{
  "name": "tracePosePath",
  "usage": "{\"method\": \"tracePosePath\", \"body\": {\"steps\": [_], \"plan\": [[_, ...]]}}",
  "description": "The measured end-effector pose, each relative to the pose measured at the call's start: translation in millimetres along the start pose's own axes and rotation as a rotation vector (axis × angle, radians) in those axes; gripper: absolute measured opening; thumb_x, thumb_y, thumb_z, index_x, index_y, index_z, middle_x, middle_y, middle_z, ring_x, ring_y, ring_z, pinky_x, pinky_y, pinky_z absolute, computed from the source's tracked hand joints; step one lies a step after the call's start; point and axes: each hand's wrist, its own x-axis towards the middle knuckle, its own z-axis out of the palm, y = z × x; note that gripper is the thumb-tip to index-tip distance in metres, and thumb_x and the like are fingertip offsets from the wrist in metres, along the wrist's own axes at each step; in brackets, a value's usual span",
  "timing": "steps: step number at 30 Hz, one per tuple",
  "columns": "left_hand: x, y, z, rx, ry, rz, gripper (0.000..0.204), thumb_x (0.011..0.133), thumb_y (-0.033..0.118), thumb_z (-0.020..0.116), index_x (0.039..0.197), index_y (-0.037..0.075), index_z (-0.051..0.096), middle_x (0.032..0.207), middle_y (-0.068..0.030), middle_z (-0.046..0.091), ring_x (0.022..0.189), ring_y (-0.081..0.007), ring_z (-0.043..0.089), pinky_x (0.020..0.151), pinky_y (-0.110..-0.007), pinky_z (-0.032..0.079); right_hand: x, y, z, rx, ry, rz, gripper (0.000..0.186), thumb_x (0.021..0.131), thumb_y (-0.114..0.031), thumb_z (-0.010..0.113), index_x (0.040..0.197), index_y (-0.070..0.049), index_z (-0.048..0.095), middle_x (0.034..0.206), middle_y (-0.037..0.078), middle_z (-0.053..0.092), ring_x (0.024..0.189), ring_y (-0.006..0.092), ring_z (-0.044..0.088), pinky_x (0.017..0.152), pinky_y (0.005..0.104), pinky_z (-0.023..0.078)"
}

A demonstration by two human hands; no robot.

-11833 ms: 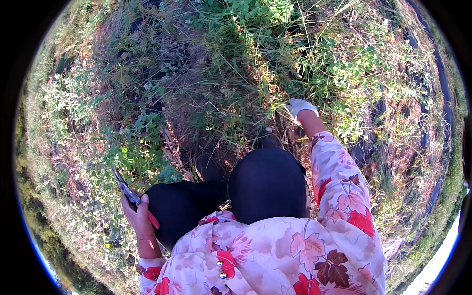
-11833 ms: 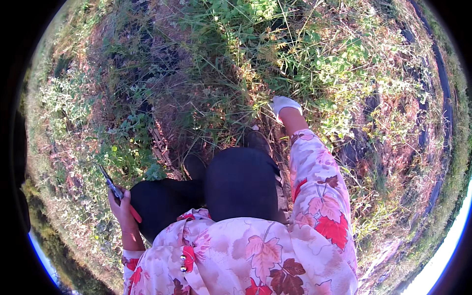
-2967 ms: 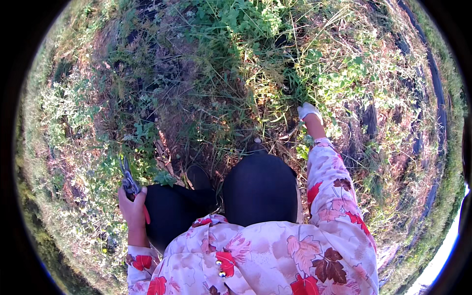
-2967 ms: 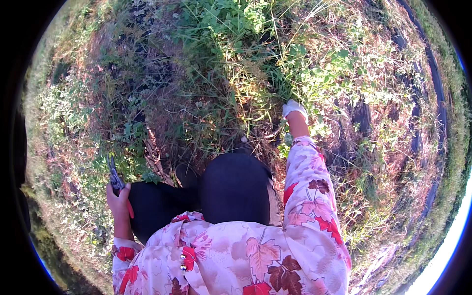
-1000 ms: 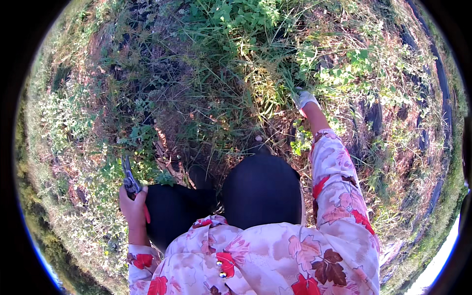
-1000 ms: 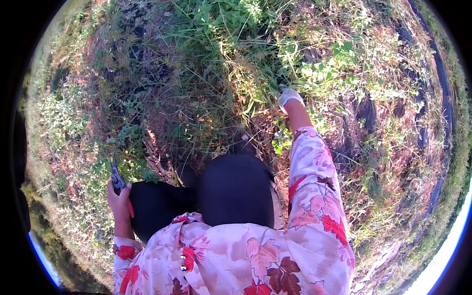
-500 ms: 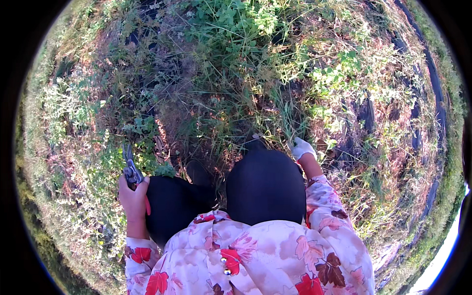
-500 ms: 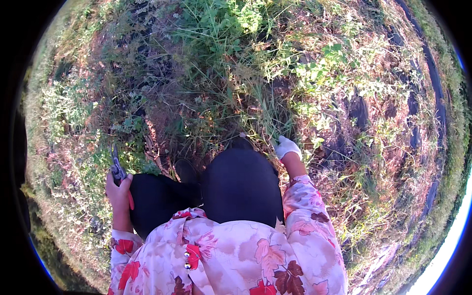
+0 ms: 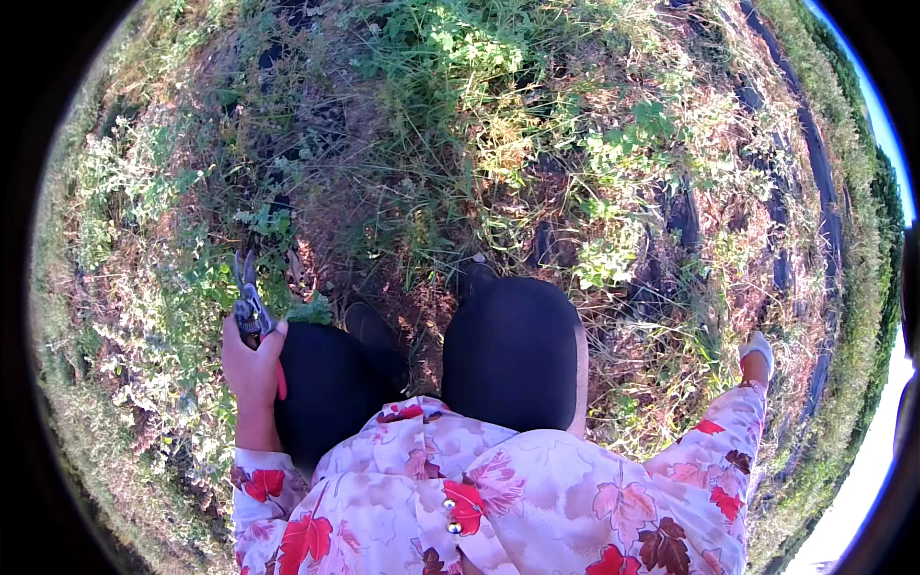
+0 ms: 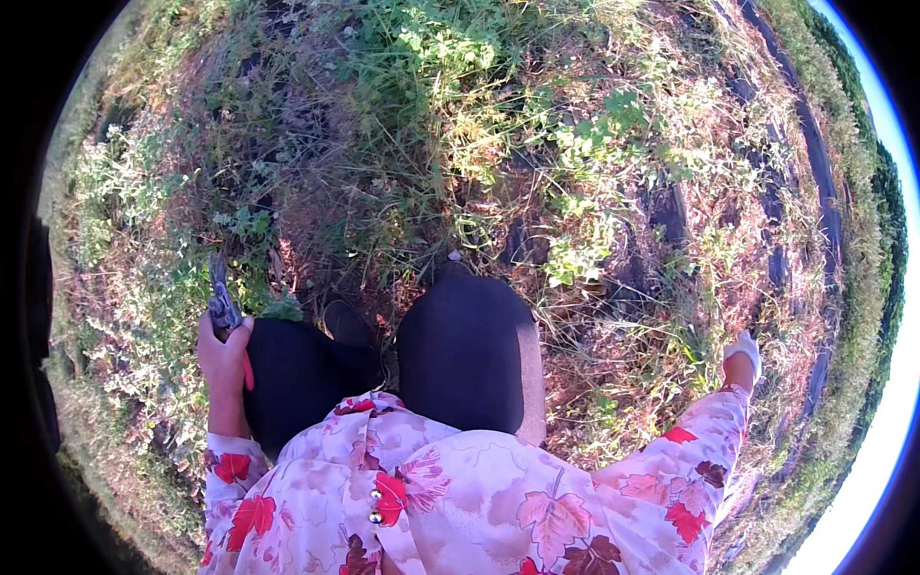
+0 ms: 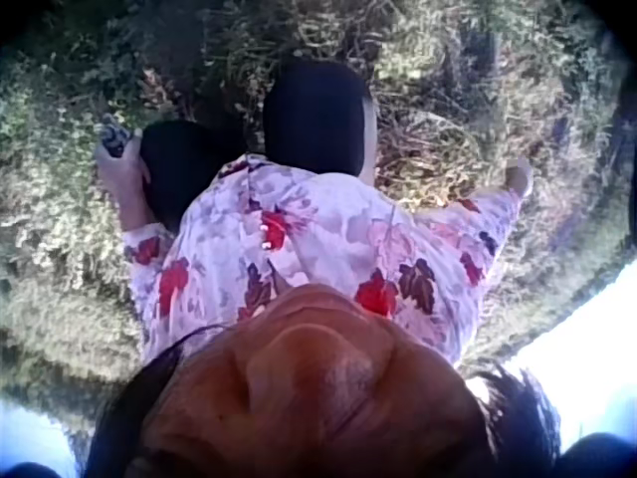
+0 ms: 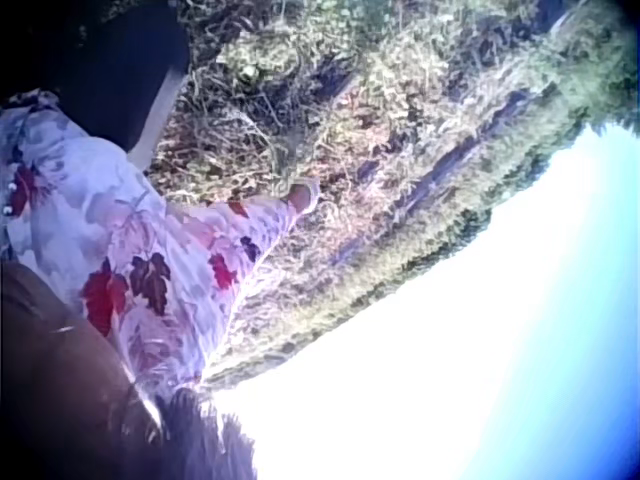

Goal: The person kneels on the ground and repeatedly pulls weeds from the soil by hand. They gather the removed weeds and place them aside while continuing to clear the area.

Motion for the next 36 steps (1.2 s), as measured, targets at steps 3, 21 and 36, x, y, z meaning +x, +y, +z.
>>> {"method": "tracePosePath", "body": {"steps": [3,21,36], "plan": [[3.9,-6.2,-3.2,0.03,0.002,-0.01,0.036,0.067,0.024,0.072,0.091,0.004,0.053,0.073,0.0002,0.052,0.064,-0.0109,0.046,0.063,-0.026,0.039,-48.7,-108.7,-72.9,0.347,0.262,-0.195,0.031,0.085,-0.03,0.049,0.111,-0.016,0.056,0.111,0.012,0.058,0.099,0.0331,0.057,0.083,0.0401,0.046],[35.7,3.3,18.3,0.061,-0.054,-0.1,0.033,0.068,0.024,0.07,0.087,0.003,0.052,0.073,-0.0013,0.051,0.065,-0.0126,0.045,0.064,-0.028,0.039,-61.6,-456.8,-55.7,0.278,0.14,-0.792,0.03,0.09,-0.024,0.036,0.117,-0.016,0.048,0.135,0.011,0.042,0.096,0.0346,0.06,0.081,0.0436,0.049],[43.4,0.6,29.8,0.066,-0.076,-0.062,0.035,0.068,0.022,0.071,0.089,0.002,0.052,0.075,-0.0025,0.051,0.066,-0.0137,0.045,0.065,-0.029,0.039,0.9,-522.3,-9.5,0.408,-0.17,0.025,0.06,0.094,-0.043,0.018,0.116,-0.001,0.056,0.123,0.021,0.052,0.109,0.0374,0.054,0.093,0.0442,0.041]]}}
